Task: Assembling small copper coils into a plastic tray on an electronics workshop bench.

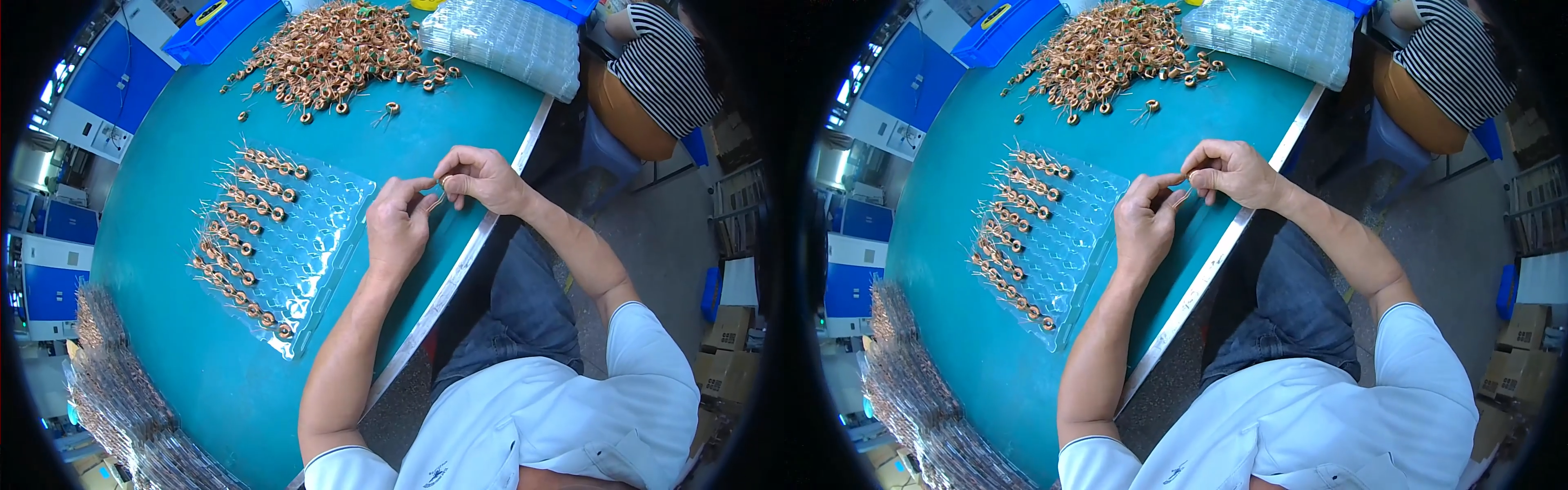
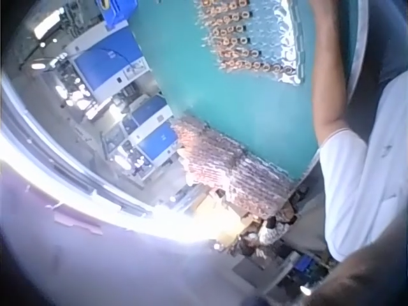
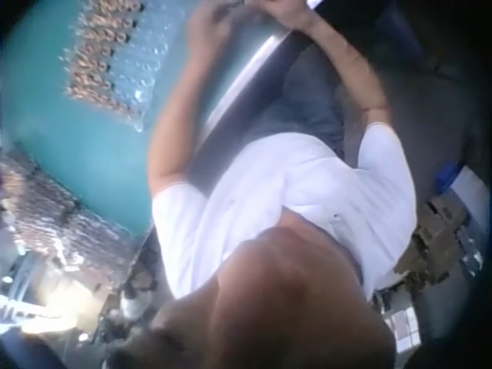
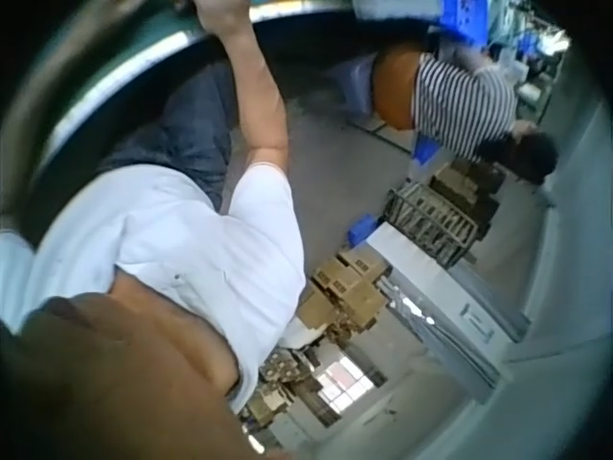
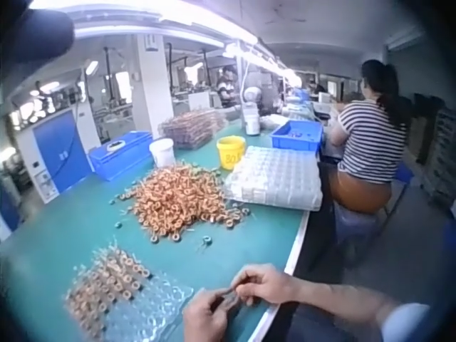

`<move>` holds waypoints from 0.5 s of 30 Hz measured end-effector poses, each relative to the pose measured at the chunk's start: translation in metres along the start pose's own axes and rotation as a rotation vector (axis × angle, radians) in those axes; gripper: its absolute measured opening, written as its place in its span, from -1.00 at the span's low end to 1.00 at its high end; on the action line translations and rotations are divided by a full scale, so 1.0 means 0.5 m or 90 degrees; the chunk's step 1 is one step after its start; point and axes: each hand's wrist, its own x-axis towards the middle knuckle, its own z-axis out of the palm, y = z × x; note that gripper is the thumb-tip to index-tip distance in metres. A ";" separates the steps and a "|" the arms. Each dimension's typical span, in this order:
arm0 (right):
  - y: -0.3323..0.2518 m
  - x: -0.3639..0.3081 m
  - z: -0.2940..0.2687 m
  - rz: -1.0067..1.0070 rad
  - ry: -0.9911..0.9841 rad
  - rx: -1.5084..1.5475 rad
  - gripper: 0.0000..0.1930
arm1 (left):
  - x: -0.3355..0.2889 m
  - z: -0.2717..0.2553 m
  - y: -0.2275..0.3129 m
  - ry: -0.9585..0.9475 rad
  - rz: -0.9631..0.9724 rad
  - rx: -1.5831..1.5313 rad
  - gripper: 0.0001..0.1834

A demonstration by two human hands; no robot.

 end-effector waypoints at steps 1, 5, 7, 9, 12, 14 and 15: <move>0.001 -0.001 -0.001 0.008 -0.005 0.006 -0.79 | 0.000 0.001 0.000 -0.003 0.000 0.002 -0.82; 0.003 -0.005 -0.008 0.001 -0.008 0.005 -0.80 | 0.003 0.000 0.006 0.004 -0.036 -0.004 -0.88; 0.003 -0.009 -0.013 0.008 0.003 0.018 -0.81 | 0.004 0.001 0.010 -0.003 -0.055 0.000 -0.89; 0.000 -0.009 -0.012 -0.004 0.014 0.019 -0.82 | 0.003 0.004 0.010 0.001 -0.066 -0.028 -0.90; -0.006 -0.013 -0.010 -0.011 0.032 0.009 -0.82 | 0.006 0.006 0.012 -0.006 -0.073 -0.026 -0.90; -0.007 -0.018 -0.011 -0.024 0.041 -0.009 -0.83 | 0.004 0.010 0.004 -0.015 -0.070 -0.047 -0.90; -0.006 -0.017 -0.012 -0.026 0.043 -0.008 -0.83 | 0.006 0.009 0.004 -0.020 -0.067 -0.065 -0.90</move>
